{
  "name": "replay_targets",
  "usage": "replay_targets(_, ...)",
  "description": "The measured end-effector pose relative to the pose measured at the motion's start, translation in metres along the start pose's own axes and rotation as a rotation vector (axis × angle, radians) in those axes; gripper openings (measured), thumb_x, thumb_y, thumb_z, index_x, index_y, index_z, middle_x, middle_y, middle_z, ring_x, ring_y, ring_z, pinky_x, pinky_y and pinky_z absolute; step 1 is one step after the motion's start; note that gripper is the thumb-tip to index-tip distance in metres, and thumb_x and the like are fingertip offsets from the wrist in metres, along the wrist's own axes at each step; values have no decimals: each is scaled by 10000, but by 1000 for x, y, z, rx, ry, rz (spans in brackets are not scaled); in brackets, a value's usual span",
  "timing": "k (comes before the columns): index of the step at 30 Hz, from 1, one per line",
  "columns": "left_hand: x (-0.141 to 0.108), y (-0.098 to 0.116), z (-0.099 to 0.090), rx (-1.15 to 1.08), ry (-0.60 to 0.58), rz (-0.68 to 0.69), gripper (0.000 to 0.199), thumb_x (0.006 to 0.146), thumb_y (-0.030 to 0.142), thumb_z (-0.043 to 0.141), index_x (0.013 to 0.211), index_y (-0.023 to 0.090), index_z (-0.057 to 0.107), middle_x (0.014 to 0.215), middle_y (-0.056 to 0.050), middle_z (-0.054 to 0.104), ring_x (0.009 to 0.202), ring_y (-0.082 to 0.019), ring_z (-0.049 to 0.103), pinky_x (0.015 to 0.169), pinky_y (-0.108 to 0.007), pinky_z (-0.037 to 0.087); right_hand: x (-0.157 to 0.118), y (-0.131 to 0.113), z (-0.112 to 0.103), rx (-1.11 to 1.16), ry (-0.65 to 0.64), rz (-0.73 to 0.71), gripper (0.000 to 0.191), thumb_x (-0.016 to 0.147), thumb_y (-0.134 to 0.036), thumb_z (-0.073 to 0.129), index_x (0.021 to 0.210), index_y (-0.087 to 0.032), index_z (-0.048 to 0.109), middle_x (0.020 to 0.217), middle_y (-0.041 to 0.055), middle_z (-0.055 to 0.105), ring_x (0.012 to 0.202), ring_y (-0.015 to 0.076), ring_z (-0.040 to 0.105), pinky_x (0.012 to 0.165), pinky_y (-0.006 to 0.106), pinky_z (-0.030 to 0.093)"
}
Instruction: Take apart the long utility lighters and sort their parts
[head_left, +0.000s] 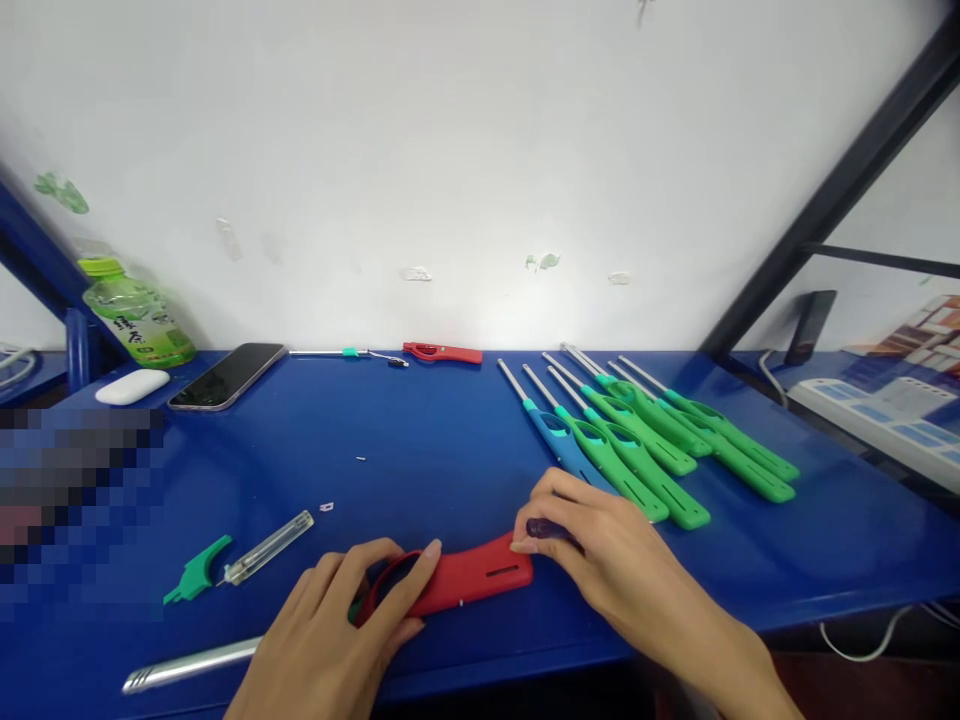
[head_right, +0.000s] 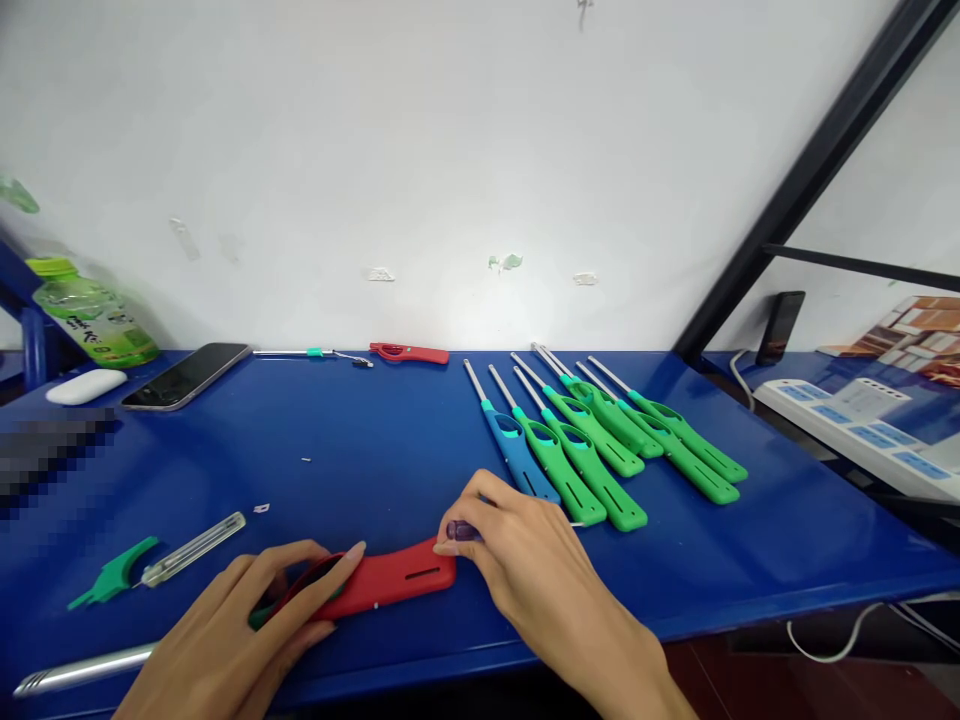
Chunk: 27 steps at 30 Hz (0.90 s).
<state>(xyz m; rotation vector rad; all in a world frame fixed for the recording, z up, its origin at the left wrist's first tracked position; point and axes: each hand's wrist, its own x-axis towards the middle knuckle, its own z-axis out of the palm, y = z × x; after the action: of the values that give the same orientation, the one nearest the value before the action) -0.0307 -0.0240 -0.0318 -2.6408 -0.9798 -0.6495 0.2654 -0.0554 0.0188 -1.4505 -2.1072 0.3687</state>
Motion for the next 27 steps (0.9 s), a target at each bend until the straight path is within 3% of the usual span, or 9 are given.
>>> replay_targets(10,-3,2,4,30,-27,-11,493,1095,281,396,1581,354,437,1229,-78,653,951,-212,664,740,-329,614,2,-11,0,6,-53,163,179,1080,-247,535,974,-273,678,1053,-22,677,837,144,697,778,291,492)
replay_targets(19,-4,2,1,37,-38,10,558,1046,222,455,1597,304,422,1261,-108,634,956,-235,648,735,-349,612,4,-9,18,-201,118,88,183,1076,-253,524,951,-258,658,1009,-8,699,695,145,699,597,266,452)
replay_targets(27,3,3,-1,-8,20,-20,487,1051,197,443,1521,295,521,1220,-102,634,934,-233,638,725,-376,589,8,-9,28,-233,163,64,118,1033,-179,572,977,-251,647,1007,-4,689,707,167,706,610,282,481)
